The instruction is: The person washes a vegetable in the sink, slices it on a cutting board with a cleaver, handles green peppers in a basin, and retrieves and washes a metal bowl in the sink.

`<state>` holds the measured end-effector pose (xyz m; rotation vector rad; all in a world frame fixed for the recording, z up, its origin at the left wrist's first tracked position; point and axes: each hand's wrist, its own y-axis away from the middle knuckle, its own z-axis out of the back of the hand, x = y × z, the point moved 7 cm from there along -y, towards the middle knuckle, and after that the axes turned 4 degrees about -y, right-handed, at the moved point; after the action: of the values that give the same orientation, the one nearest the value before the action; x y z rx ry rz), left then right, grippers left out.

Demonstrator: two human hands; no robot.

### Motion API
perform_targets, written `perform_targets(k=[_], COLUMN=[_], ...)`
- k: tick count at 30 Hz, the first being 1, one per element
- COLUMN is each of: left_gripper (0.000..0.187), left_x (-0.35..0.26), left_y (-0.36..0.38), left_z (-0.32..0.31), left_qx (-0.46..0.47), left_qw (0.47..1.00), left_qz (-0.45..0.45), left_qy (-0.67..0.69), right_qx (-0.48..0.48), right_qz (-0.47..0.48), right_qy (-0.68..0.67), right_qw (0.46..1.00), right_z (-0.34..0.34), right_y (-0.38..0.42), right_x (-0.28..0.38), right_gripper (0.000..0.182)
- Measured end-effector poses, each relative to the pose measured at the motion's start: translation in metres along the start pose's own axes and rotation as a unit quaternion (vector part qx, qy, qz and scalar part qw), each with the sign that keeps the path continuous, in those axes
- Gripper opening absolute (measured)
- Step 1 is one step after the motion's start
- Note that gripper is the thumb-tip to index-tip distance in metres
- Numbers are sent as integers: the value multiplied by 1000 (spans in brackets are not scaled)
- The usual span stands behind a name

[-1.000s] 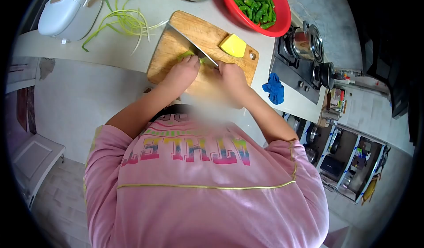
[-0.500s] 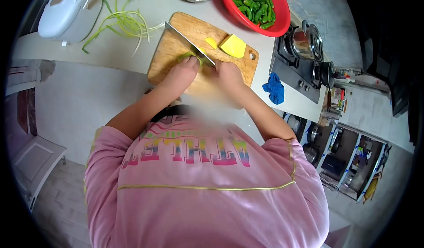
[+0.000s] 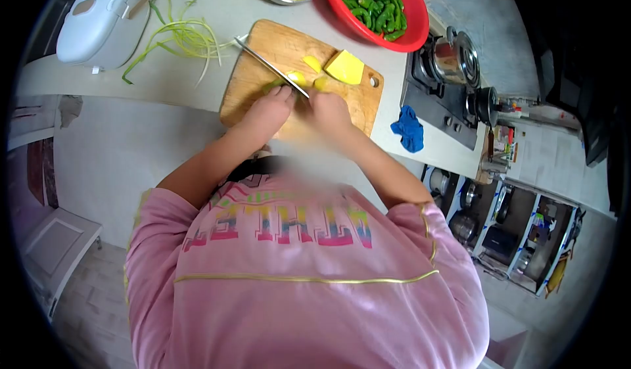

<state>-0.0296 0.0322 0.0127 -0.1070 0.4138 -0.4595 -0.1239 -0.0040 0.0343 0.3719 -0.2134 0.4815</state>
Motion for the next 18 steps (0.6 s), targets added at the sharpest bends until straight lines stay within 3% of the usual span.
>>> perform_targets(k=[5, 8, 11, 14, 18], left_gripper=[32, 21, 21, 33, 34], left_x=[-3, -7, -4, 1, 1], left_y=[2, 2, 3, 3, 5], left_z=[-4, 6, -6, -10, 2], left_qx=[8, -58, -39, 35, 2], left_qw=[1000, 998, 999, 998, 999], left_qz=[16, -13, -10, 29, 12], left_qy=[15, -32, -28, 52, 47], right_qx=[31, 62, 47, -25, -45], right_qz=[-7, -18, 7, 13, -1], right_qy=[9, 35, 33, 8, -23], right_qw=[999, 997, 998, 1000, 999], right_z=[31, 29, 5, -9, 4], right_y=[28, 25, 11, -11, -5], right_x=[-1, -4, -2, 4, -1], right_gripper=[16, 15, 14, 12, 15])
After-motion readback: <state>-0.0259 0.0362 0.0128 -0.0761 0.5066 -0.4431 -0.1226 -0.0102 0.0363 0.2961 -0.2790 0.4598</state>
